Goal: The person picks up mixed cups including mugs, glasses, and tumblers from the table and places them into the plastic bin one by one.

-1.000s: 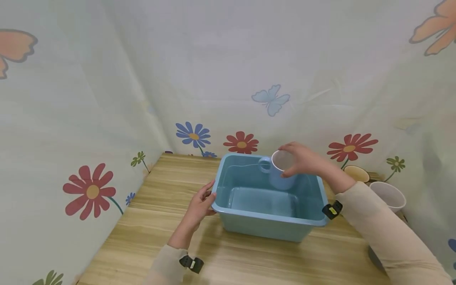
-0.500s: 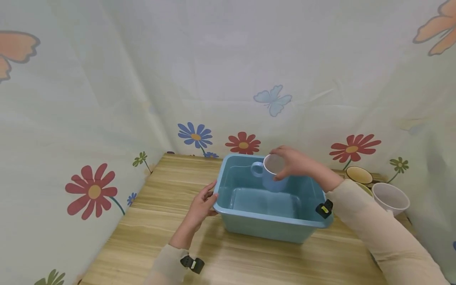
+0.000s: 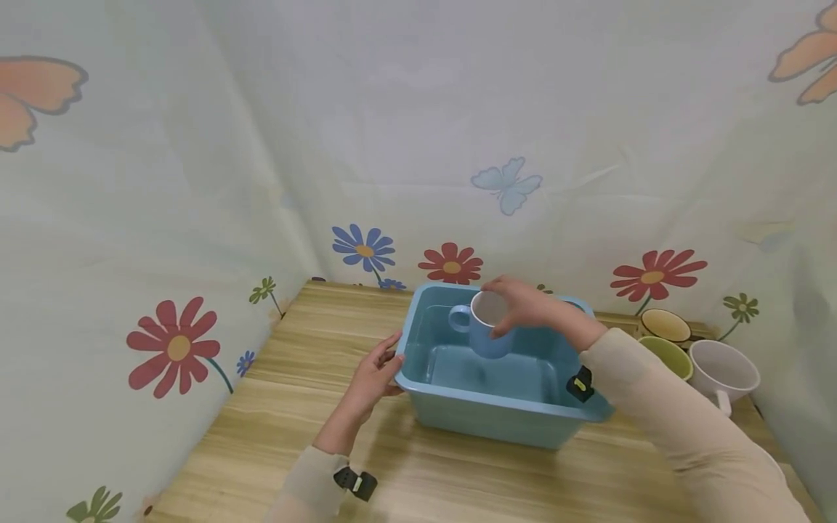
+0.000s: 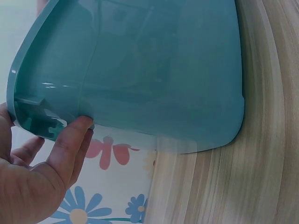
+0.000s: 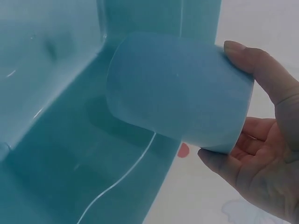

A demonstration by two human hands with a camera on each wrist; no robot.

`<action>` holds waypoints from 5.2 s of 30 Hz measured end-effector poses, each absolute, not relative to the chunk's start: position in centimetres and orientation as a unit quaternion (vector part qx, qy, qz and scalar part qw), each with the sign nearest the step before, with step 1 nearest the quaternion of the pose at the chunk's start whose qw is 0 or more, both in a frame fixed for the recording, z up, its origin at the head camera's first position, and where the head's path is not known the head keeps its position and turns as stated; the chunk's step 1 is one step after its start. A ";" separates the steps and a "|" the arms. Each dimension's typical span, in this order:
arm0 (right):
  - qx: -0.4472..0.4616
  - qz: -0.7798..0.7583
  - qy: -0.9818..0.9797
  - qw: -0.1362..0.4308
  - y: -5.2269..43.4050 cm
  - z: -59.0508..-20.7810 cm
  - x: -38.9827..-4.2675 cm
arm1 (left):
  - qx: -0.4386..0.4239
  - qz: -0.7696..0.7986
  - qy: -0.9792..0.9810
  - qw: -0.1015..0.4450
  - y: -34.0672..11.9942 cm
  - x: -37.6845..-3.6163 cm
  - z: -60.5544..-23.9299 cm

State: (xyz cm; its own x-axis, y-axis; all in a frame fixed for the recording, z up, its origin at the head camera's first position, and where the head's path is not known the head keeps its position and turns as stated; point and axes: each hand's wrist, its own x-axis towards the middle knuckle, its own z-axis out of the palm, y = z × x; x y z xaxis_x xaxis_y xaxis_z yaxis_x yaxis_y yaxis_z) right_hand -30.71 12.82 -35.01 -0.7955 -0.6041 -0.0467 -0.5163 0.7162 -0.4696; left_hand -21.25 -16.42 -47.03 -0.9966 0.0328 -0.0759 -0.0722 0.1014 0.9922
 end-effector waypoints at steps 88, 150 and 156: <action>-0.338 -0.204 0.907 0.144 8.0 -45.1 -34.4 | 0.006 0.670 0.739 0.061 -16.8 -20.9 -46.6; -0.311 -0.286 0.900 0.104 15.2 -32.5 -29.3 | -0.016 0.657 0.754 0.023 -16.0 -20.7 -47.2; -0.311 -0.289 0.903 0.070 16.3 -31.6 -27.6 | -0.017 0.657 0.753 0.022 -16.0 -20.8 -47.2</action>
State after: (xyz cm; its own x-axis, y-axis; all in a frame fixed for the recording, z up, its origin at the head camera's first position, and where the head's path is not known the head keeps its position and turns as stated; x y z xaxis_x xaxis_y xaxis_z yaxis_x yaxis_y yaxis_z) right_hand -27.59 16.33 -31.57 -0.7963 -0.6025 0.0542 -0.5218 0.6389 -0.5652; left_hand -20.79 -15.97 -47.19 -0.9984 0.0040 -0.0561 -0.0550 0.1358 0.9892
